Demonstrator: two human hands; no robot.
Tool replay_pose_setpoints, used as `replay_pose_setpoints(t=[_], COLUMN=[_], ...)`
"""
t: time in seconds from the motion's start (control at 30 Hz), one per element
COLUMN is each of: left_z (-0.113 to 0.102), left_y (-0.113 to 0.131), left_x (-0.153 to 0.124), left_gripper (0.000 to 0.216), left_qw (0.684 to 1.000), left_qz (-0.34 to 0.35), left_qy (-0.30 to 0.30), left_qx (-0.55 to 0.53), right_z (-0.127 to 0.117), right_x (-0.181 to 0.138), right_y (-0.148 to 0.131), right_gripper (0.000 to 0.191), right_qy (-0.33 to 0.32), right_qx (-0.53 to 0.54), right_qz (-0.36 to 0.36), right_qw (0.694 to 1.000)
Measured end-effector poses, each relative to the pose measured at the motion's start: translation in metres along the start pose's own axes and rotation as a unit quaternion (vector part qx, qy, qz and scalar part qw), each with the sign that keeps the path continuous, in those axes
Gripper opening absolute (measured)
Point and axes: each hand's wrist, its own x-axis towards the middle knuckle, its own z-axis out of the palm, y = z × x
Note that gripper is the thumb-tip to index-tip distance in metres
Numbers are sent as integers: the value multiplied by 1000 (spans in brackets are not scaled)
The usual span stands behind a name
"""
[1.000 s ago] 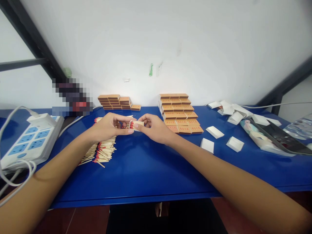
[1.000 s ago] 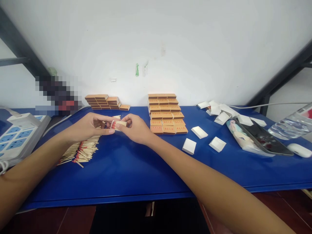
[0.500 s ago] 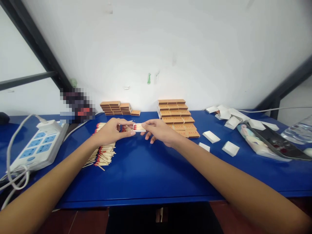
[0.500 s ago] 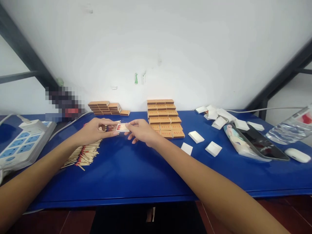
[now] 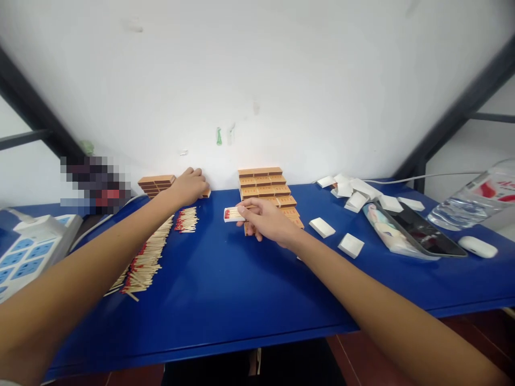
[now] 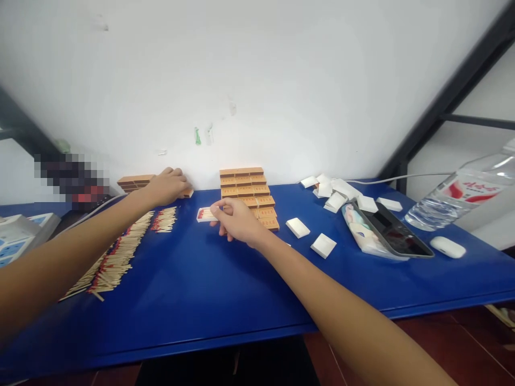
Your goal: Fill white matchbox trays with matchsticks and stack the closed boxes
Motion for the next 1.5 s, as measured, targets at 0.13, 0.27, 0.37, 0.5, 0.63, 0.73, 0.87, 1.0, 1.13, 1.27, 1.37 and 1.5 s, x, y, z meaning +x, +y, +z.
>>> replay_pose_setpoints(t=[0.13,0.27,0.37,0.5,0.63,0.73,0.87,1.0,1.13,1.27,1.37,1.5], left_z=[3,-8,-20,-35,-45,-45,-38,-30,-24,-19,-20,-22], left_y=[-3,2,16,42,67,79,83,79,72,69,71,73], left_x=[11,5,-10,-38,-66,-81,-88,-90,-93,-94,-93,-94], left_gripper=[10,19,35,45,47,48,43,44,47,51,51,51], left_qw=[1000,999,996,985,951,933,916,905,896,884,872,857], left_qz=[-9,-8,-18,-4,-2,-32,-38,-54,-68,-67,-70,-91], left_qy=[-30,-36,-28,5,32,78,141,161,157,142,139,138], left_qx=[-5,-34,-80,-172,-307,-351,-373,-389,-409,-441,-465,-488], right_z=[-4,-9,-13,-13,-8,-2,1,0,1,2,1,-2], right_x=[2,1,3,6,5,4,2,1,-1,-2,-1,-2], right_y=[0,-6,-9,-9,-5,-1,3,4,3,3,2,0], right_gripper=[22,20,20,19,23,23,26,33,35,33,34,32], right_qy=[-16,9,43,87,103,103,90,74,43,13,3,-14], right_qx=[-5,-4,-7,-4,-12,-4,-6,-35,-43,-39,-37,-43], right_qz=[-22,-20,-22,-45,-83,-95,-103,-103,-101,-101,-104,-96], right_qw=[1000,1000,999,995,991,990,991,991,993,994,994,994])
